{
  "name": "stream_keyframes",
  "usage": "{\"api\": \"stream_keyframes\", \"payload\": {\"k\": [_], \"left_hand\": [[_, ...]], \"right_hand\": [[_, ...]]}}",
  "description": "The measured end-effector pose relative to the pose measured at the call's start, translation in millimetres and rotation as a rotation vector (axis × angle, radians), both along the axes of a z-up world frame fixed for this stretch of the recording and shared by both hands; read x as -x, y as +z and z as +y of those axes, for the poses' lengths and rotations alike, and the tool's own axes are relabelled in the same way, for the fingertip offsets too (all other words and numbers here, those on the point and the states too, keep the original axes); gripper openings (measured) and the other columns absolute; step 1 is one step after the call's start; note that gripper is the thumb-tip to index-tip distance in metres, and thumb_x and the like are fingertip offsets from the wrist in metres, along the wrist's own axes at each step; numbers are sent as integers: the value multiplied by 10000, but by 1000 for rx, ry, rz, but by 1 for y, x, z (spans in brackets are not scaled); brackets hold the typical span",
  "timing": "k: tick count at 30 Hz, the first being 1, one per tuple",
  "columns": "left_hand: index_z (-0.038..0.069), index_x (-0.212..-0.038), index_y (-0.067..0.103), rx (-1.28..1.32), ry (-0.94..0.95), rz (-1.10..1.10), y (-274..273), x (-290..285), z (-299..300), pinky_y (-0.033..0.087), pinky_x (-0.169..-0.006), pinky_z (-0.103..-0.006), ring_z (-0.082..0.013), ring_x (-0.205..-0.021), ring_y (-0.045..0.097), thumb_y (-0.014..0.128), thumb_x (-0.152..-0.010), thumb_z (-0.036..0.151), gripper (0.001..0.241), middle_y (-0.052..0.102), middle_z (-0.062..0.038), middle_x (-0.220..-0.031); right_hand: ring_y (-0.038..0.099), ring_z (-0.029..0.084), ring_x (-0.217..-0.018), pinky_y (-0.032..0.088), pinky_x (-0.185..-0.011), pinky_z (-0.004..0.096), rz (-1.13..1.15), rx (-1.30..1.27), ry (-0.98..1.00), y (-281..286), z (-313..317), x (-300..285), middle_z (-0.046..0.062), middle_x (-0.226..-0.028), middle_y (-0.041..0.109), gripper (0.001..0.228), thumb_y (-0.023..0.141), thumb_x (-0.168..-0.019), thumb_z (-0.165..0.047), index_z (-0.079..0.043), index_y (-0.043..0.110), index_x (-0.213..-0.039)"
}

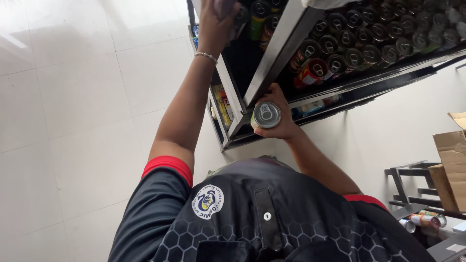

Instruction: The recorder cleans individual canned drinks and food items with a cloth and stocks them onto store shelves.

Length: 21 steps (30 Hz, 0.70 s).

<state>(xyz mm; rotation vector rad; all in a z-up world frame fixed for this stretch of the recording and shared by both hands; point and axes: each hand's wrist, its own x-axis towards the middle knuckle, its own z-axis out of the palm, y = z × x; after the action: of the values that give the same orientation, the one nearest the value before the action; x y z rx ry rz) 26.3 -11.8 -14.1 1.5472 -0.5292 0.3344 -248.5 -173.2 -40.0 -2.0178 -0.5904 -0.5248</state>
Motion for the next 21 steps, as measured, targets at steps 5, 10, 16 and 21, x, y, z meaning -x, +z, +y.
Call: {"api": "stream_keyframes", "payload": {"k": [5, 10, 16, 21], "left_hand": [[30, -1343, 552, 380, 218, -98, 9, 54, 33, 456, -1150, -384, -250, -1310, 564, 758, -1014, 233, 438, 547, -102, -1375], [58, -1299, 599, 726, -35, -121, 16, 189, 67, 438, -1134, -381, -213, -1245, 545, 762, -986, 211, 385, 568, -66, -1351], [182, -1138, 657, -34, 53, -474, 33, 302, 74, 507, -1117, -466, -340, -1347, 545, 880, -879, 364, 388, 520, -128, -1429], [221, -1188, 638, -433, 61, -556, 42, 339, 54, 419, -1119, -530, -386, -1344, 508, 860, -784, 350, 479, 517, -120, -1452]], "right_hand": [[492, 282, -1303, 437, -1086, 430, 139, -104, 85, 12, 2, 2, 65, -1143, 640, 679, 904, -663, -377, -137, 583, -1211], [660, 152, -1024, 546, -928, 321, 388, -393, 226, 11, 8, 5, 37, -1065, 659, 920, 941, -676, -348, -153, 409, -1401], [600, 156, -1155, 531, -988, 325, 287, -407, 207, 14, 10, 21, 62, -1306, 544, 829, 992, -663, -338, -116, 538, -1320], [621, 261, -1171, 518, -1014, 399, 49, 64, 61, 47, 7, 47, 89, -1295, 612, 900, 981, -610, -367, -68, 557, -1345]]}}
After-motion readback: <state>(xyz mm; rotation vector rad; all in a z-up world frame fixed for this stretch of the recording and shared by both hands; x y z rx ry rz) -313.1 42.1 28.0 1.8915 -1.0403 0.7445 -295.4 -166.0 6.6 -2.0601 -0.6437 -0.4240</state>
